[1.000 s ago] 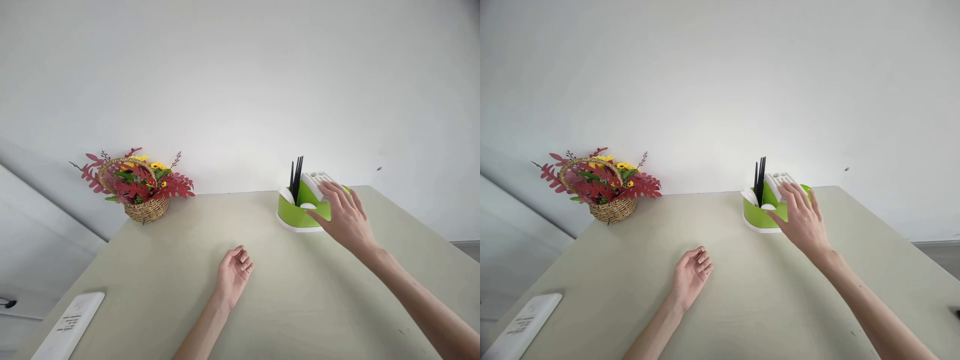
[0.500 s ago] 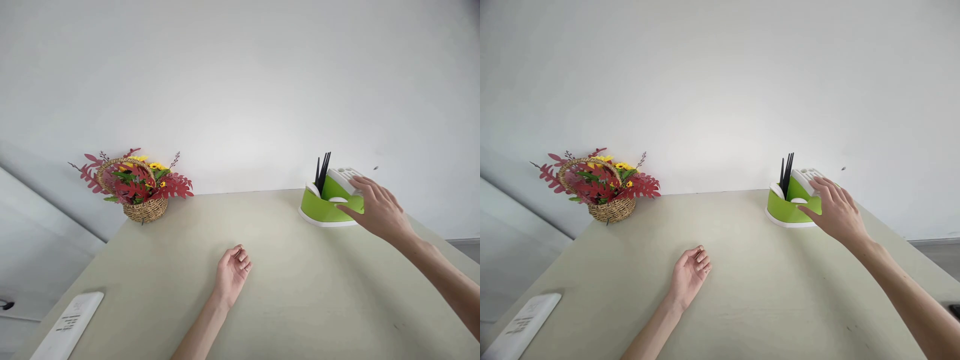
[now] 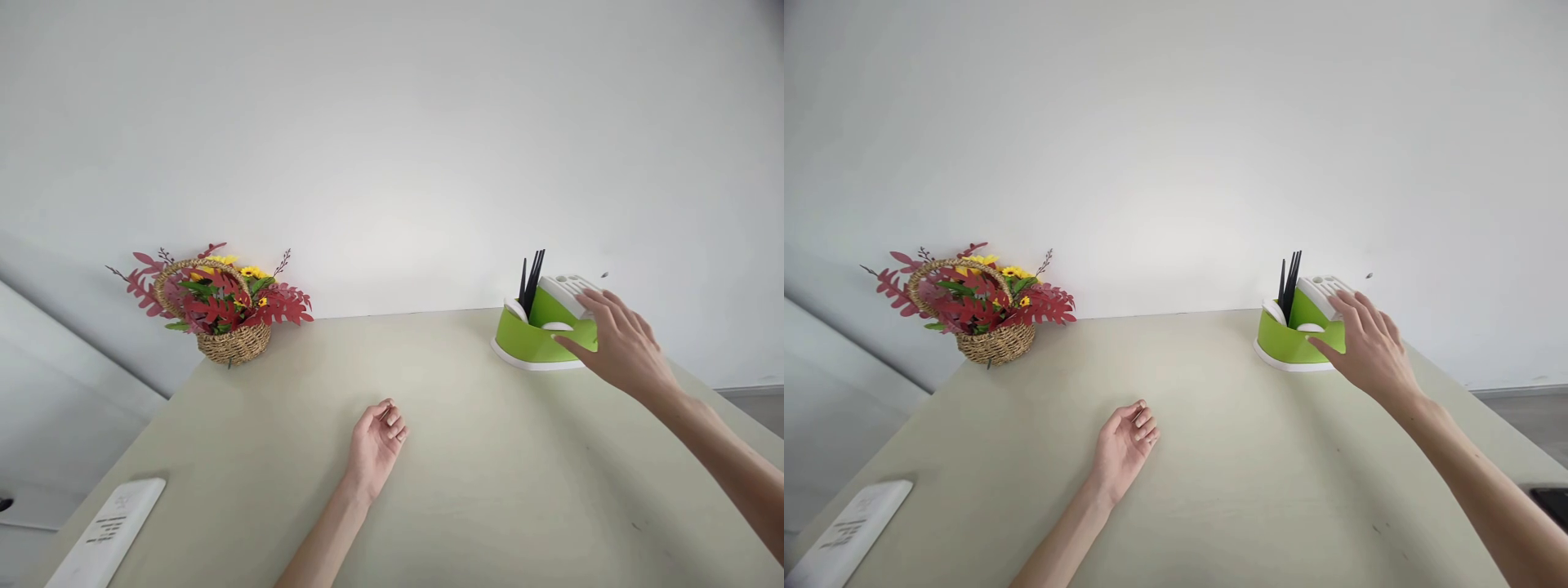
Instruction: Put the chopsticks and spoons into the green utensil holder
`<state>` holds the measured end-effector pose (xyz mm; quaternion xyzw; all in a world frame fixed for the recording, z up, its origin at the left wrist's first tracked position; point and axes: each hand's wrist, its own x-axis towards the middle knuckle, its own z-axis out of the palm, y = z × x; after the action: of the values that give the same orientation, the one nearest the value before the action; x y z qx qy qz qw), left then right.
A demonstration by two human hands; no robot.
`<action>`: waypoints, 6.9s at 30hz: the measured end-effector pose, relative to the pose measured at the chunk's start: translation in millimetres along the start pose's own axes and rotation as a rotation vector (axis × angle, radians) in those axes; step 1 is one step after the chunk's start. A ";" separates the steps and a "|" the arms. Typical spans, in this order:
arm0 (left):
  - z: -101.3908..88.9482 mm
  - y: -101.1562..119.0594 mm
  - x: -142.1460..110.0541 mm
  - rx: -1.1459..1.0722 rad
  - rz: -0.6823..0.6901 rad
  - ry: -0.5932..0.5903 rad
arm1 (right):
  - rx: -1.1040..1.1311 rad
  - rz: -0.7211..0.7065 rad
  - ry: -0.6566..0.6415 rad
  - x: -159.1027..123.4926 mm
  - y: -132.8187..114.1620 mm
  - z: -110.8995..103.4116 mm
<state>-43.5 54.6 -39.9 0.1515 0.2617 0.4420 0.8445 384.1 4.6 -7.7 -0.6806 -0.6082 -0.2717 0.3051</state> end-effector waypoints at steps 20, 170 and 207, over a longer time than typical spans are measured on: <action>0.0 -0.2 4.2 -0.004 -0.006 0.007 | 0.566 -0.294 -0.493 -74.5 -160.5 33.7; 2.1 -16.9 -5.6 1.532 0.318 -0.210 | 1.015 0.014 -0.537 -83.7 -186.4 66.8; -2.1 -19.1 -10.4 1.571 0.338 -0.222 | 1.015 0.025 -0.534 -87.7 -188.2 66.0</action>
<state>-36.8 35.3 -47.8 0.7807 0.3838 0.2333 0.4345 187.1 9.6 -100.7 -0.5011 -0.7104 0.2391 0.4325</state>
